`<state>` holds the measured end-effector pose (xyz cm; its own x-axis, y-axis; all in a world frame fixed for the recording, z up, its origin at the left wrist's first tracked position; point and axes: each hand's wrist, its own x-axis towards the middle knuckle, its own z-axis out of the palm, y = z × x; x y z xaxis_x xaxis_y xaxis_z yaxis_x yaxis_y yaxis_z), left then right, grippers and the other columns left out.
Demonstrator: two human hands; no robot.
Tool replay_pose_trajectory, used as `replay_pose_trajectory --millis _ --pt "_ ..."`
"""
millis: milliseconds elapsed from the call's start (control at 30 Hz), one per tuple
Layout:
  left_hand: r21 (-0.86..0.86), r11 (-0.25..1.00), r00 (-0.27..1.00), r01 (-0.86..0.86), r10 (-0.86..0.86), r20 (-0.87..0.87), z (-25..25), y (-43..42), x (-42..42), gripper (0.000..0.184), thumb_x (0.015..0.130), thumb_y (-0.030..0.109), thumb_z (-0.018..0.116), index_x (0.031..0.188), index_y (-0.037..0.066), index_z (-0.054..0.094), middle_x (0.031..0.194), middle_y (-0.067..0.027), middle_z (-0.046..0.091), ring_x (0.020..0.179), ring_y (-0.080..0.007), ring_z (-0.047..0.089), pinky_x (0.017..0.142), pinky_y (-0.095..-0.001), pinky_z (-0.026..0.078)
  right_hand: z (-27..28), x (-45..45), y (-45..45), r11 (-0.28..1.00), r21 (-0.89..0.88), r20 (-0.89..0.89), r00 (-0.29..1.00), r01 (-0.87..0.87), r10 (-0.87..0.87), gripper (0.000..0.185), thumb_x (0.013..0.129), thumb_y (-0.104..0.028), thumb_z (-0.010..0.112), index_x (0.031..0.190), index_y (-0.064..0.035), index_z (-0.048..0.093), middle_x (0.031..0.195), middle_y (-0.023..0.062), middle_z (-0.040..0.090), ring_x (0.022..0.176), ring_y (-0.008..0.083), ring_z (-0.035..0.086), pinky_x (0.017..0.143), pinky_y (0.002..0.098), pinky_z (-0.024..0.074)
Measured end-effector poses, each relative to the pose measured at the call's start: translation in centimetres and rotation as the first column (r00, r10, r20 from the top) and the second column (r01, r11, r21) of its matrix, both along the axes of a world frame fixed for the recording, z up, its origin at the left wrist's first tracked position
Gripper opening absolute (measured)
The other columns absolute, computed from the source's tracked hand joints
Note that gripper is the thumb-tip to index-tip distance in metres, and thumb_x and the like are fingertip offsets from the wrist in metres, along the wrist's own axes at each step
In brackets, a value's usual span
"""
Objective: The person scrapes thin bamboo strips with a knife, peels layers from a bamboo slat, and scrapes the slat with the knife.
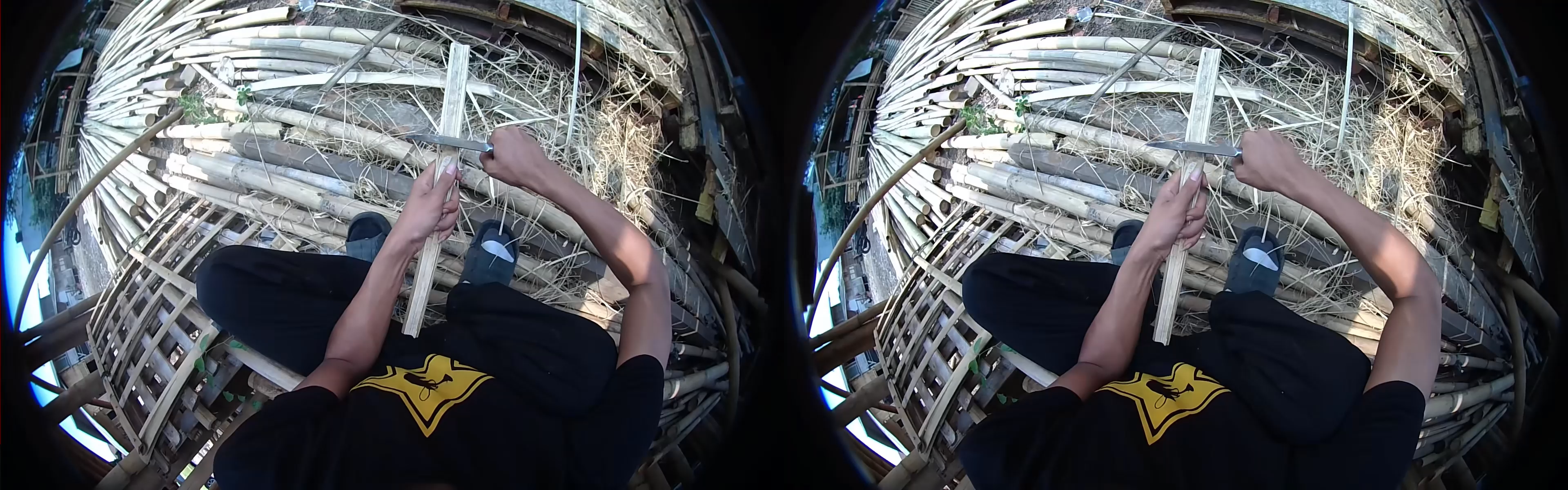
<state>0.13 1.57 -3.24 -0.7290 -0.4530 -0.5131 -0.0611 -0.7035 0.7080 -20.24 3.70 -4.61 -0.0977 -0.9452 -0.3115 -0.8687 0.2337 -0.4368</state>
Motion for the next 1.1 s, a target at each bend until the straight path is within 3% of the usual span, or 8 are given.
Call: replay_pose_trajectory --millis 133,433,500,633,733,800,933,1100 --pt "-0.031 1.0 0.999 -0.003 0.004 0.032 -0.4 0.6 -0.1 0.028 0.102 0.038 0.04 0.099 0.01 0.042 0.055 0.0035 0.03 0.033 -0.0056 0.028 0.029 -0.0222 0.027 -0.2 -0.5 -0.8 0.997 0.082 -0.08 0.997 0.002 0.004 0.023 0.069 -0.016 0.059 0.066 0.0072 0.062 0.066 0.0282 0.062 0.066 0.0419 0.065 0.065 0.0472 0.0539" --pt "0.012 0.999 0.999 -0.047 0.047 -0.012 -0.3 -0.1 -0.4 0.028 0.102 0.037 0.04 0.097 0.01 0.04 0.054 0.0034 0.029 0.033 -0.0056 0.028 0.028 -0.0224 0.027 0.0 -3.4 -3.6 1.0 -0.001 -0.238 0.971 -0.028 0.027 0.024 0.069 -0.018 0.06 0.073 0.0052 0.064 0.075 0.0261 0.065 0.073 0.0399 0.066 0.067 0.0451 0.0546" --pt "0.033 0.999 0.999 -0.036 0.037 -0.008 0.2 0.5 -0.3 0.028 0.102 0.037 0.04 0.096 0.01 0.04 0.054 0.0035 0.029 0.033 -0.0055 0.028 0.028 -0.0224 0.027 -0.5 -6.5 -4.5 0.968 0.043 -0.22 0.948 0.245 -0.23 0.028 0.071 -0.02 0.059 0.079 0.006 0.065 0.08 0.0273 0.066 0.077 0.0395 0.067 0.07 0.0445 0.0547" --pt "-0.004 0.993 0.993 0.115 -0.115 0.011 1.3 2.1 0.3 0.027 0.102 0.037 0.04 0.098 0.01 0.04 0.054 0.0038 0.028 0.032 -0.0051 0.027 0.028 -0.0221 0.026 0.1 -17.2 -3.6 0.782 -0.222 -0.313 0.717 0.583 -0.623 0.032 0.075 -0.023 0.054 0.083 0.0055 0.067 0.082 0.0251 0.067 0.078 0.0394 0.067 0.074 0.0461 0.0524" --pt "0.045 0.989 0.99 0.143 -0.142 -0.027 1.3 1.9 0.2 0.027 0.102 0.036 0.039 0.099 0.01 0.041 0.054 0.0039 0.028 0.032 -0.0051 0.027 0.028 -0.0219 0.027 1.9 -19.0 -1.7 0.789 -0.165 -0.303 0.731 0.591 -0.611 0.033 0.078 -0.026 0.054 0.079 0.0043 0.067 0.077 0.0229 0.067 0.077 0.039 0.067 0.074 0.0456 0.0506" --pt "0.05 0.992 0.993 0.12 -0.119 -0.019 1.3 1.4 0.0 0.026 0.102 0.036 0.039 0.099 0.01 0.041 0.054 0.004 0.028 0.032 -0.0051 0.026 0.028 -0.0218 0.027 1.3 -17.6 -0.3 0.763 -0.109 -0.146 0.749 0.637 -0.647 0.037 0.08 -0.03 0.055 0.077 0.004 0.067 0.073 0.0238 0.066 0.076 0.0383 0.066 0.072 0.045 0.0498" --pt "0.037 0.997 0.997 0.072 -0.072 -0.019 0.6 0.8 0.0 0.027 0.102 0.037 0.038 0.099 0.01 0.042 0.054 0.0042 0.029 0.033 -0.005 0.026 0.029 -0.0217 0.027 0.3 -9.3 1.2 0.923 -0.001 -0.073 0.921 0.385 -0.384 0.031 0.076 -0.025 0.059 0.073 0.0057 0.066 0.066 0.025 0.062 0.063 0.0386 0.063 0.066 0.0454 0.0503" --pt "0.02 0.996 0.996 0.082 -0.082 0.019 0.5 0.9 -0.2 0.028 0.102 0.038 0.04 0.099 0.011 0.042 0.054 0.004 0.029 0.034 -0.0049 0.026 0.029 -0.022 0.027 -0.6 -1.4 1.6 0.988 0.07 0.012 0.99 0.14 -0.141 0.028 0.075 -0.021 0.059 0.068 0.0051 0.065 0.066 0.0267 0.062 0.068 0.039 0.065 0.07 0.0453 0.0532"
